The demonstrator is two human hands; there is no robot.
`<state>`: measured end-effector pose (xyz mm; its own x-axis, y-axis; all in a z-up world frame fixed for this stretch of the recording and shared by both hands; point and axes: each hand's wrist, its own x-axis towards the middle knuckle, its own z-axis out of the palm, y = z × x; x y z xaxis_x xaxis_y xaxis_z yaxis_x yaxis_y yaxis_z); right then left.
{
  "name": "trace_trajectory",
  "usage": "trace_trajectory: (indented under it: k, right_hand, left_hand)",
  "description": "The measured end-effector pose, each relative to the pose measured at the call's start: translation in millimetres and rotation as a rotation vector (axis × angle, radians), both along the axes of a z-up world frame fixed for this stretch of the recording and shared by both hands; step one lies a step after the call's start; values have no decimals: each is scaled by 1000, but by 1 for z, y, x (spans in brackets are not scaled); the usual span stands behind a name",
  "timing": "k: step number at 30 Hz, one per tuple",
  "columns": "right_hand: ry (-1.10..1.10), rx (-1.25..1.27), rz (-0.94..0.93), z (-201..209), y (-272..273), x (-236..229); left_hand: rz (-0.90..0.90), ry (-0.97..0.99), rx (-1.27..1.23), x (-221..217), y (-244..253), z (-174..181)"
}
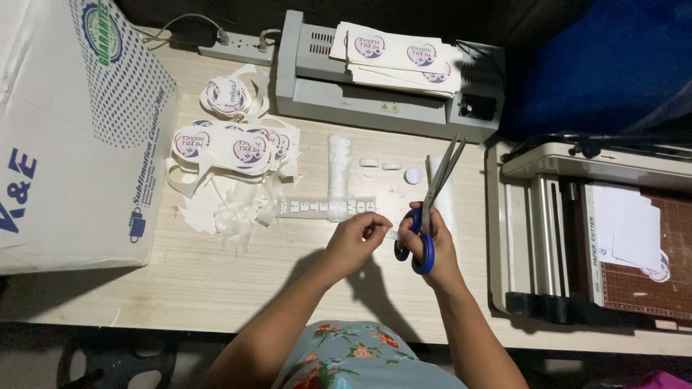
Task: The person uses scissors to cut individual stickers from a printed sheet. They trim around the edges of each sticker, separating them from the backing material and placing the cut pieces on the table.
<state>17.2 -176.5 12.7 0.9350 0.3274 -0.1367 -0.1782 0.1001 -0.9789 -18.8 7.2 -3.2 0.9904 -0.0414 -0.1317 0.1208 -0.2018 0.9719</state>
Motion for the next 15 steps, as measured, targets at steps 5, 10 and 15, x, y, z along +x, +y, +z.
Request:
trace_trajectory:
  k: [5, 10, 15]
  right_hand:
    - [30, 43, -90, -5, 4, 0]
    - [-12, 82, -67, -14, 1, -2]
    - [-116, 136, 269, -31, -4, -21]
  left_hand:
    - [83, 77, -416, 4, -17, -32]
    - [110, 110, -653, 10, -26, -50]
    - [312, 170, -881, 24, -5, -27]
